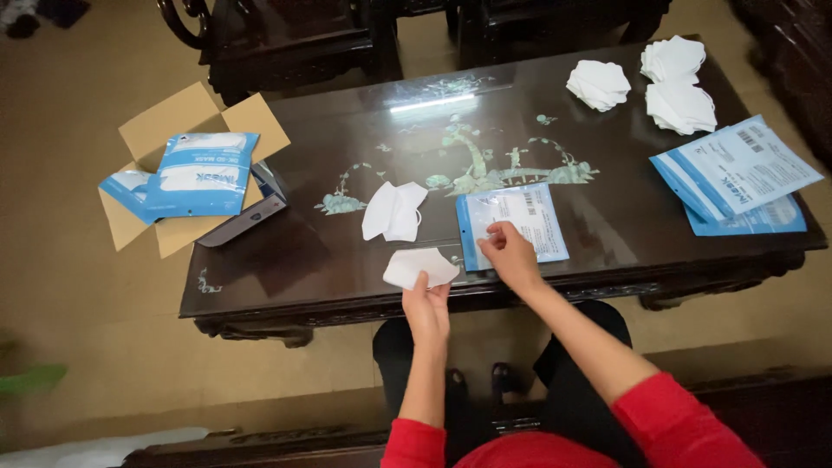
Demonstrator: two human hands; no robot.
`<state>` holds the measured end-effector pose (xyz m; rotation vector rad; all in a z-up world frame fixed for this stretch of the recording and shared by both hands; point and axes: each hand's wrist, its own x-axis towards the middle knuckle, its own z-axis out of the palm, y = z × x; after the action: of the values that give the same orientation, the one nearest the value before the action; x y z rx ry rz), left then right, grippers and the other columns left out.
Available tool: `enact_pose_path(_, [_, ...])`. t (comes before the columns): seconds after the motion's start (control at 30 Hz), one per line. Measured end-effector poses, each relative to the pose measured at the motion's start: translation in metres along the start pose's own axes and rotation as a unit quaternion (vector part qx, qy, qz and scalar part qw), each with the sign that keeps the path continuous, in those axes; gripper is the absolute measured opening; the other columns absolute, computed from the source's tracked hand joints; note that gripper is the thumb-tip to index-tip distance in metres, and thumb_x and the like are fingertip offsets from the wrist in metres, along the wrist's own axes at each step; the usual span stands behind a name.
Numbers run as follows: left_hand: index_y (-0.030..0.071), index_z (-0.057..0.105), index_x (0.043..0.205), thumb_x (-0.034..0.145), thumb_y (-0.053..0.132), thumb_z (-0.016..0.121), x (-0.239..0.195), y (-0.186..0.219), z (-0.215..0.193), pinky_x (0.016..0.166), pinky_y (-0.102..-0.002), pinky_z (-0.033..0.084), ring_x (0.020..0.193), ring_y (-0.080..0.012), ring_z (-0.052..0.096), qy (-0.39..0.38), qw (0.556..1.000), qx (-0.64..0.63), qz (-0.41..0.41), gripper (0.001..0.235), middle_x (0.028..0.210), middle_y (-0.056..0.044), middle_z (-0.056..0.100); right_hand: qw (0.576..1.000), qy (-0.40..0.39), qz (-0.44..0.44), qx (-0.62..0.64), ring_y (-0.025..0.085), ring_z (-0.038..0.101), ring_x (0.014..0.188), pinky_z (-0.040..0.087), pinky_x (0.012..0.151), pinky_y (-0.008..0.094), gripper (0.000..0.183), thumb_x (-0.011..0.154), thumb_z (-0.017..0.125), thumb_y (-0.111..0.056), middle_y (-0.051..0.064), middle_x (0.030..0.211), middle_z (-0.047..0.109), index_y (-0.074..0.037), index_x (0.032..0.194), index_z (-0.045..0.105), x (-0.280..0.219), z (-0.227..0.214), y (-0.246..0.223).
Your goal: Packing individual face masks into blue plastic envelopes on a table
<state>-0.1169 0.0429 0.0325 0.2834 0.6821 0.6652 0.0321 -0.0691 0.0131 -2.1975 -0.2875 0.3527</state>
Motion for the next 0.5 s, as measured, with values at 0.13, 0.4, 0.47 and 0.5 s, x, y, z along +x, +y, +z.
enact_pose_path(0.13, [0.003,0.046,0.138,0.098,0.005,0.059,0.033,-0.010,0.002,0.094,-0.059,0.058,0.103,-0.0429,0.070,-0.016,0.999,-0.008,-0.033,0.042,0.124,-0.028,0.062,0.983,-0.051,-0.026,-0.172,0.035,0.072,0.106,0.057,0.090,0.051,0.051,0.085,0.072,-0.055,0.010,0.099,0.075,-0.016,0.116,0.061,-0.001,-0.006,-0.029])
enact_pose_path(0.4, [0.002,0.049,0.144,0.096,0.009,0.071,0.086,-0.057,0.029,0.089,-0.051,0.061,0.109,-0.0324,0.069,-0.102,0.980,0.153,-0.078,0.053,0.126,-0.020,0.064,0.958,-0.038,-0.099,-0.268,0.042,0.066,0.104,0.060,0.082,0.054,0.027,0.081,0.070,-0.029,0.014,0.096,0.065,-0.008,0.098,0.069,0.010,0.010,-0.005])
enact_pose_path(0.47, [0.004,0.054,0.139,0.095,0.010,0.073,0.106,-0.074,0.021,0.087,-0.047,0.062,0.105,-0.0292,0.072,-0.106,0.977,0.168,-0.077,0.048,0.121,-0.017,0.067,0.959,-0.039,-0.108,-0.258,0.043,0.066,0.104,0.060,0.083,0.055,0.028,0.081,0.069,-0.025,0.015,0.097,0.065,-0.006,0.101,0.070,0.019,0.011,0.008])
enact_pose_path(0.5, [0.006,0.059,0.134,0.093,0.010,0.075,0.115,-0.081,0.016,0.085,-0.044,0.064,0.101,-0.0260,0.074,-0.108,0.974,0.183,-0.074,0.044,0.116,-0.015,0.071,0.961,-0.043,-0.118,-0.246,0.043,0.066,0.104,0.060,0.084,0.055,0.029,0.081,0.068,-0.021,0.016,0.097,0.066,-0.005,0.104,0.072,0.022,0.013,0.014])
